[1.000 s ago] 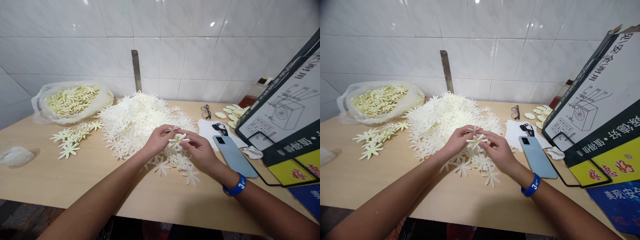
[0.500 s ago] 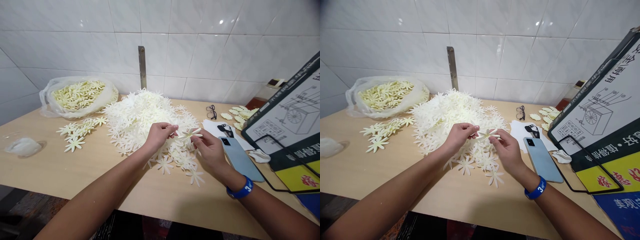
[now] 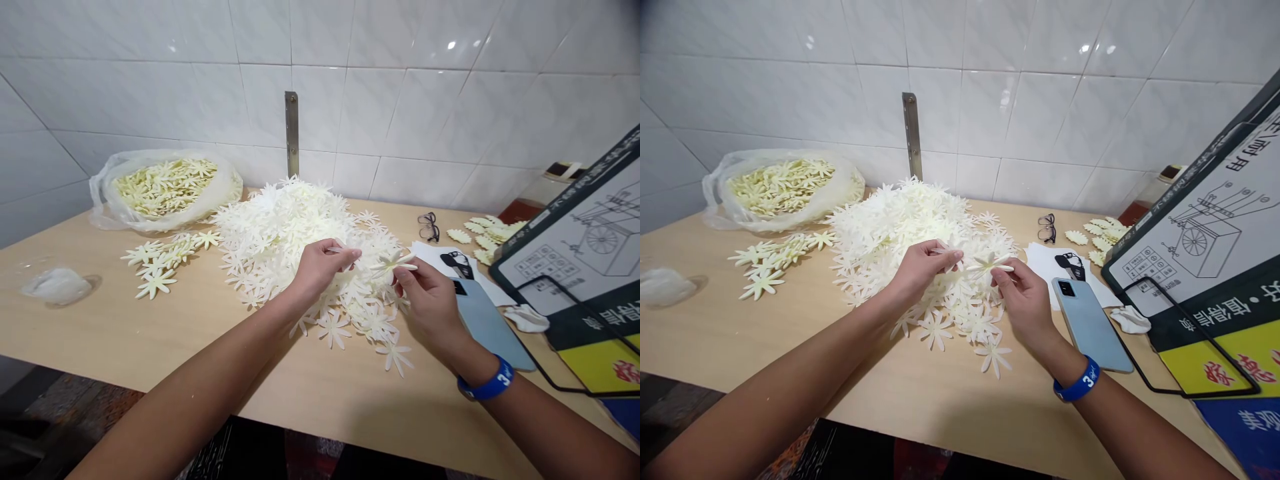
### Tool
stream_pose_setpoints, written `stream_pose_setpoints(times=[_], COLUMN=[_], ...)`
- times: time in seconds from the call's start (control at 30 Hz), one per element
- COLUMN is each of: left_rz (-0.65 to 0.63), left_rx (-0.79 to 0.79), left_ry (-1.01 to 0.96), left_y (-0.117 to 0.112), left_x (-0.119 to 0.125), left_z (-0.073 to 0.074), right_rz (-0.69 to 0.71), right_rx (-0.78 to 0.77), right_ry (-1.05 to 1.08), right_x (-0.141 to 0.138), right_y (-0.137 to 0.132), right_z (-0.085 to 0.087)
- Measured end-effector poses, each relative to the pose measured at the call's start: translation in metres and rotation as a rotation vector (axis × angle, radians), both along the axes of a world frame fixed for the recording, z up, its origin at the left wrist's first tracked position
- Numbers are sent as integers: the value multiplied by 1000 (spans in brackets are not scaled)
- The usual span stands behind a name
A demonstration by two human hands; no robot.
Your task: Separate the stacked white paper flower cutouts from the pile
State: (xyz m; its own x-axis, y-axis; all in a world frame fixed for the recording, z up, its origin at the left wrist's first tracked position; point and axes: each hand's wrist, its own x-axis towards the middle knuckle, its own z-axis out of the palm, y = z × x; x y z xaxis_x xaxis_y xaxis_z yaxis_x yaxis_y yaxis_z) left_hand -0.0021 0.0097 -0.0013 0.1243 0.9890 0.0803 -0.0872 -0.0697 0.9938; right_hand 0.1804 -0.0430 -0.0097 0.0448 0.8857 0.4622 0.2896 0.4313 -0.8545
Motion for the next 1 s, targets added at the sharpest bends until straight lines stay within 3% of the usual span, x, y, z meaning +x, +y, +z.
stream_pose_setpoints(times=[0.3,0.5,0.73,0.9,1.0], left_rz=[22,58,203,177,22], left_rx=[67,83,562,747,778], left_ry=[-24,160,560,449,433], left_y=[5,2,1,-10,-15], left_x=[0,-4,-7,-3,1], left_z=[0,2,-2,5,6], right_rz=[-14,63,58,61,62], right_rx=[-20,-95,-200,-223,-234], right_ry=[8,76,130,137,133], right_x=[1,4,3,2,1], right_y=[0,6,11,11,11], right_z=[0,-8,-10,-12,-13])
